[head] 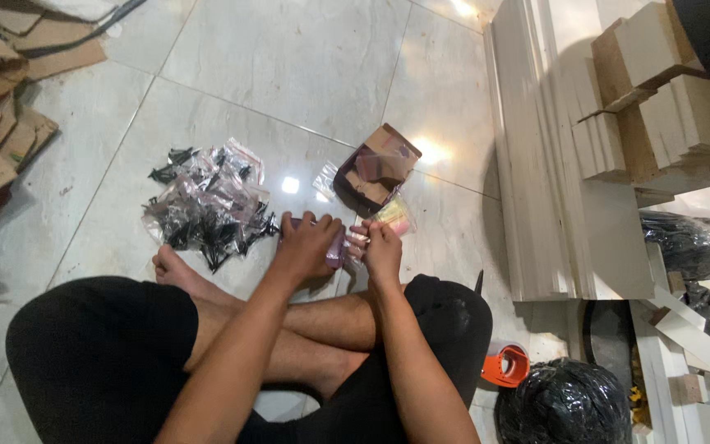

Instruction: The person sits on the floor and packs small black objects from a cardboard box into clear plastic bags. They repeatedly pick up the objects, place them into bags, and set the filled bags aside.

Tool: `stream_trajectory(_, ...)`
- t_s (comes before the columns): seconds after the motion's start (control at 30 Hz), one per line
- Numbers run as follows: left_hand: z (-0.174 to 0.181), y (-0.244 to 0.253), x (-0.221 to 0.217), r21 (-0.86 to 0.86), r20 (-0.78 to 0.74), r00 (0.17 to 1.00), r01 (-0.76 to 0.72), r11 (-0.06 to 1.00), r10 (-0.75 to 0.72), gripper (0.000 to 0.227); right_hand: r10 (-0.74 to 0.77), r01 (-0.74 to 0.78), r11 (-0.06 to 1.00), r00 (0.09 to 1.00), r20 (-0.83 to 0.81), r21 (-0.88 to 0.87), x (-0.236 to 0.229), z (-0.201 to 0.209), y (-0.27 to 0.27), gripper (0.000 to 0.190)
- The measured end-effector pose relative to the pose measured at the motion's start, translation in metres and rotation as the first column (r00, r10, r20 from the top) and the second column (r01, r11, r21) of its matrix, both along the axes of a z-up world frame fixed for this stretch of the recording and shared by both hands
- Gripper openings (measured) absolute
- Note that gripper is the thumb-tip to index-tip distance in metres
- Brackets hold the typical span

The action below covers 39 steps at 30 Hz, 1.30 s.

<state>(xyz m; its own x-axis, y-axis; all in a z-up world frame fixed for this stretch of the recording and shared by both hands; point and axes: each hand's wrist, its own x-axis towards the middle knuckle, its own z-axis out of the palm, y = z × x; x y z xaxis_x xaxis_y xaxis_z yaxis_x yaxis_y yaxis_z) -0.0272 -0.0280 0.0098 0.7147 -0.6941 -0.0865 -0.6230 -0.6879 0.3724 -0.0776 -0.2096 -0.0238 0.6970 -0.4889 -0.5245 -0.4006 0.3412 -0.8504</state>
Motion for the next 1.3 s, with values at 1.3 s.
stream_trajectory(1.3,0.018,0.009,0.003,-0.613,-0.255,0.962,-0.236,0.754,0.094,0.094,0.151,-0.111,0.785,0.988,0.015,-0.609,-0.003,0.017,0.002,0.028)
